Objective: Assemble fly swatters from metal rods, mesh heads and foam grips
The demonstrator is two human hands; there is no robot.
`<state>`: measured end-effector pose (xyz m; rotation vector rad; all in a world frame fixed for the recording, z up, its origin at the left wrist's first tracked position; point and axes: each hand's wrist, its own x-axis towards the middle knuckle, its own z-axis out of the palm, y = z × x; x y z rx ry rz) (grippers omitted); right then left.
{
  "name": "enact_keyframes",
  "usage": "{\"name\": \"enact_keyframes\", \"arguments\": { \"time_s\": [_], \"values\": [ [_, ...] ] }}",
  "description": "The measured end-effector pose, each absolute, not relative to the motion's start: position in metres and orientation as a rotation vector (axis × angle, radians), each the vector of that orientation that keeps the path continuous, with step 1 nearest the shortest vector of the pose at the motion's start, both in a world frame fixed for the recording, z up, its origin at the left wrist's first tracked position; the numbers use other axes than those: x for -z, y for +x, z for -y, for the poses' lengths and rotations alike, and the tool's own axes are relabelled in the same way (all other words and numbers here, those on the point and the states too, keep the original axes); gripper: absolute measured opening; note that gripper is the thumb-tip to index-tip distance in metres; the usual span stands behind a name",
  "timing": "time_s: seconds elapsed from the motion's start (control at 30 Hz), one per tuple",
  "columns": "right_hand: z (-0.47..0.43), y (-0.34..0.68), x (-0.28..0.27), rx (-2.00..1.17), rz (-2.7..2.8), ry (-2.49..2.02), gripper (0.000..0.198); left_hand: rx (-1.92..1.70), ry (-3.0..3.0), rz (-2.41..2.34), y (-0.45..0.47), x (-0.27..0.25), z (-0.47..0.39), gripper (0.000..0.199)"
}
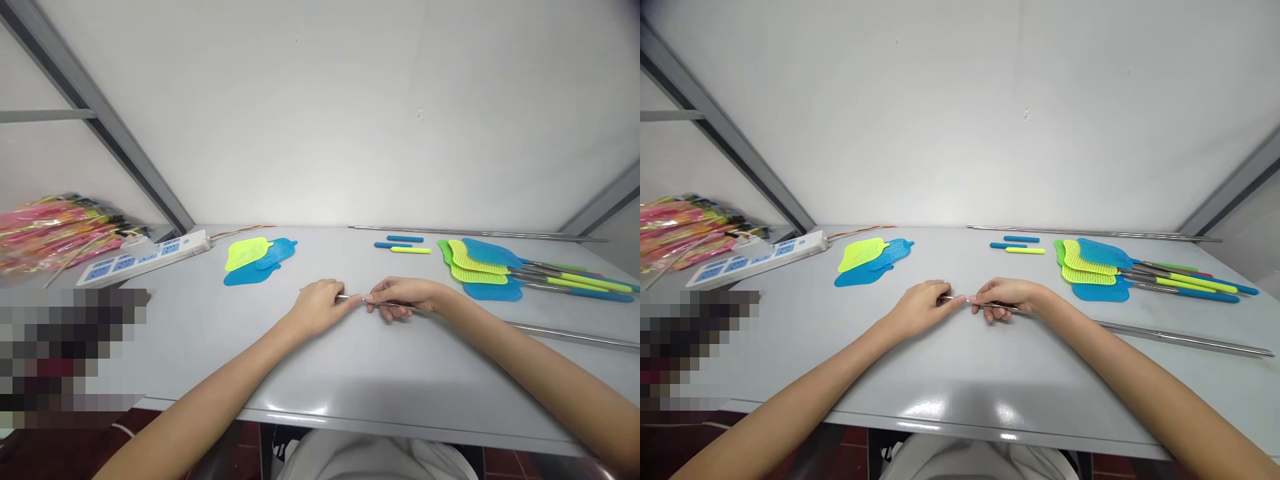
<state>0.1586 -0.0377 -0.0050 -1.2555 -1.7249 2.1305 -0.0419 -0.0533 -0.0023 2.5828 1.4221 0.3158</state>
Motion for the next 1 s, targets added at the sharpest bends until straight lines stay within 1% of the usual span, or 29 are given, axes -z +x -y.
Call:
{"name": "enact_keyframes", "arguments": {
  "time_s": [0.27, 0.53, 1.0],
  "values": [
    [0.0375, 0.159, 0.004, -2.127, 1.725, -1.269, 0.037, -0.303, 2.566, -1.411, -0.0428, 0.0027, 0.0513, 0.049],
    [0.0375, 0.1607, 0.0052, -2.148, 1.728, -1.22, 0.036, -0.306, 2.565, -1.437, -0.0423, 0.0036, 0.0522, 0.052],
    [0.0367, 0.1603, 0.0073, -2.155, 1.722, -1.217, 0.035, -0.293, 2.568, -1.407, -0.0434, 0.0036, 0.0513, 0.051]
  ]
}}
